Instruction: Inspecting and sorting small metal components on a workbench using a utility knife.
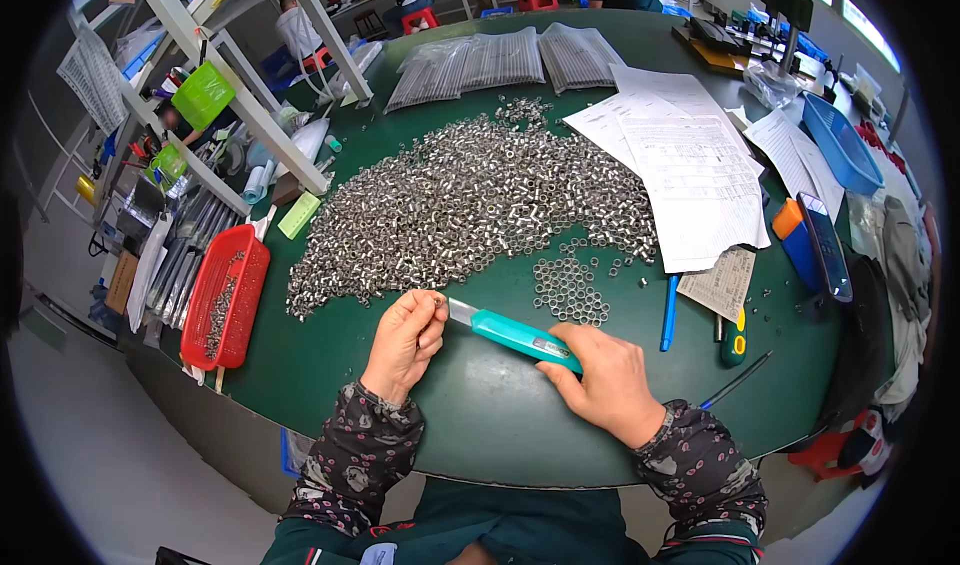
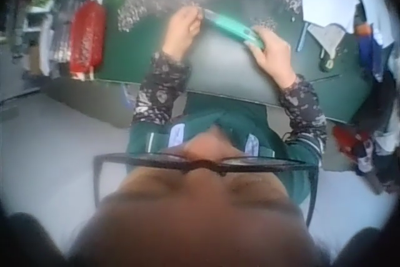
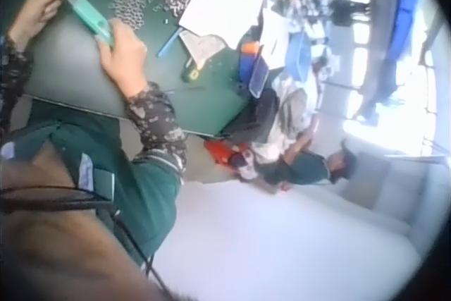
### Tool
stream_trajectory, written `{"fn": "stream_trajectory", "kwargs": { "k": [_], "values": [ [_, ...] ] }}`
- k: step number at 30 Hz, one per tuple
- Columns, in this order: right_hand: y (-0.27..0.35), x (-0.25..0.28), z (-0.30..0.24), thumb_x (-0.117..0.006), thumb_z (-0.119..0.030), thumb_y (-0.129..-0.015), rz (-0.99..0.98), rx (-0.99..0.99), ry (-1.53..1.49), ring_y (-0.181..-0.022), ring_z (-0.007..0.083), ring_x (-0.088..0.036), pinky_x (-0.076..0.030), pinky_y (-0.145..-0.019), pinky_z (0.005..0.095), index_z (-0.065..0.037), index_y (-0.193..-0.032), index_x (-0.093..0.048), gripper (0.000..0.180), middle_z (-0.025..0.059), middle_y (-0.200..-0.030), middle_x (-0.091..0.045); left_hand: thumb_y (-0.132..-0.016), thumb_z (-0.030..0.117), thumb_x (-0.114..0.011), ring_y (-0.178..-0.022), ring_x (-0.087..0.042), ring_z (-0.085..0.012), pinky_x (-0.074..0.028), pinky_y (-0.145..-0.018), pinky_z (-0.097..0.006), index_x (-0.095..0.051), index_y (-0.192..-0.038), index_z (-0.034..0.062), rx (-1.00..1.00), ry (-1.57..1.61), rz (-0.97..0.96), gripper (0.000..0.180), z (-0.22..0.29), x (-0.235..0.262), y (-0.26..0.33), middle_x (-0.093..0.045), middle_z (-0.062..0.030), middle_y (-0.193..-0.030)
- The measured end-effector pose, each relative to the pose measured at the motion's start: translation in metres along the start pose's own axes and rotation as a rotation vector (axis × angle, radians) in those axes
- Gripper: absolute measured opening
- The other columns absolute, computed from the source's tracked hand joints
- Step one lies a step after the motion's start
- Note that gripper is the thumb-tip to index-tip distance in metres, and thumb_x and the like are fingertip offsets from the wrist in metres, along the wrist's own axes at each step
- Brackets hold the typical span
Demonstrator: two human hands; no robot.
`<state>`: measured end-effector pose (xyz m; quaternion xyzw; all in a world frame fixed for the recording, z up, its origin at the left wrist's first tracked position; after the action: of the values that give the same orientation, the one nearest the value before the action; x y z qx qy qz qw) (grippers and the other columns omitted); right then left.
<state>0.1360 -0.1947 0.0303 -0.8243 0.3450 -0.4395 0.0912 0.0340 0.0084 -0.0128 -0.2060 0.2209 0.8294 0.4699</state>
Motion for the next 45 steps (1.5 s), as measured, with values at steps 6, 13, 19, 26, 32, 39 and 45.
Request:
{"fn": "stream_trajectory", "kwargs": {
  "k": [6,13,19,26,32,39,45],
  "values": [
    [0.0,-0.001,0.004,-0.065,-0.022,-0.073,-0.066,-0.046,-0.035,-0.069,0.0311,-0.059,-0.046,-0.059,0.0377,-0.005,-0.094,-0.057,0.028,0.0125,-0.082,-0.061,-0.089,0.011,-0.05,-0.047,-0.036,-0.0014,-0.025,-0.036,-0.014,-0.053,-0.093,0.0032,-0.022,-0.046,0.007,0.01,-0.002,-0.002,-0.001,-0.054,-0.0025,-0.076],
    [-0.002,-0.001,0.008,-0.067,-0.018,-0.071,-0.164,-0.143,-0.094,-0.07,0.0315,-0.059,-0.047,-0.06,0.0352,-0.002,-0.093,-0.057,0.029,0.015,-0.08,-0.06,-0.089,0.01,-0.05,-0.046,-0.036,-0.0011,-0.024,-0.036,-0.014,-0.053,-0.093,0.0033,-0.035,-0.153,-0.051,0.008,-0.002,-0.004,0.0,-0.053,-0.0017,-0.076],
    [-0.002,0.011,0.0,-0.067,-0.017,-0.071,0.113,-0.011,0.016,-0.065,0.0309,-0.058,-0.046,-0.056,0.0355,-0.005,-0.094,-0.057,0.029,0.0132,-0.079,-0.06,-0.09,0.01,-0.048,-0.046,-0.036,-0.0013,-0.025,-0.037,-0.014,-0.052,-0.093,0.0035,-0.017,-0.068,-0.025,0.008,-0.002,-0.004,0.0,-0.056,-0.0042,-0.08],
    [-0.001,0.003,0.005,-0.067,-0.019,-0.071,0.031,-0.016,-0.025,-0.068,0.0312,-0.059,-0.047,-0.059,0.0366,-0.004,-0.095,-0.057,0.029,0.0135,-0.081,-0.06,-0.09,0.009,-0.046,-0.048,-0.037,-0.0011,-0.026,-0.036,-0.013,-0.052,-0.101,0.0031,-0.061,-0.15,0.034,0.014,0.002,-0.004,0.0,-0.057,-0.0056,-0.085],
    [-0.001,0.001,0.007,-0.066,-0.021,-0.072,-0.05,-0.083,-0.051,-0.07,0.0316,-0.059,-0.047,-0.06,0.0376,-0.004,-0.094,-0.057,0.03,0.0134,-0.082,-0.06,-0.088,0.008,-0.05,-0.051,-0.037,-0.0008,-0.026,-0.039,-0.013,-0.052,-0.105,0.0026,-0.057,-0.192,0.007,0.018,0.002,-0.003,-0.001,-0.058,-0.0057,-0.086],
    [-0.001,0.001,0.006,-0.067,-0.021,-0.071,-0.088,-0.113,-0.07,-0.071,0.0324,-0.059,-0.047,-0.061,0.036,-0.003,-0.093,-0.058,0.03,0.0154,-0.081,-0.06,-0.087,0.006,-0.05,-0.05,-0.038,-0.0018,-0.026,-0.038,-0.014,-0.052,-0.099,0.0031,-0.055,-0.153,-0.017,0.013,-0.001,-0.002,-0.002,-0.057,-0.0051,-0.086],
    [-0.001,-0.001,0.008,-0.065,-0.023,-0.073,-0.102,-0.113,-0.074,-0.071,0.0321,-0.059,-0.047,-0.061,0.0391,-0.006,-0.094,-0.057,0.028,0.0124,-0.083,-0.061,-0.087,0.006,-0.05,-0.049,-0.039,-0.0017,-0.026,-0.037,-0.014,-0.051,-0.1,0.0031,-0.061,-0.206,-0.001,0.013,0.0,-0.001,-0.002,-0.057,-0.0044,-0.086]
  ]
}}
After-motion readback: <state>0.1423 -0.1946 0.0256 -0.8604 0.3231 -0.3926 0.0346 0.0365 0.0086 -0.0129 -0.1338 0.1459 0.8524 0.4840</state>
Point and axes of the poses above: each hand's wrist, its own y-axis away from the middle knuckle, its own x-axis out of the back of the hand, z = x × y, the point moved 4 cm from there along -y, towards the middle knuckle
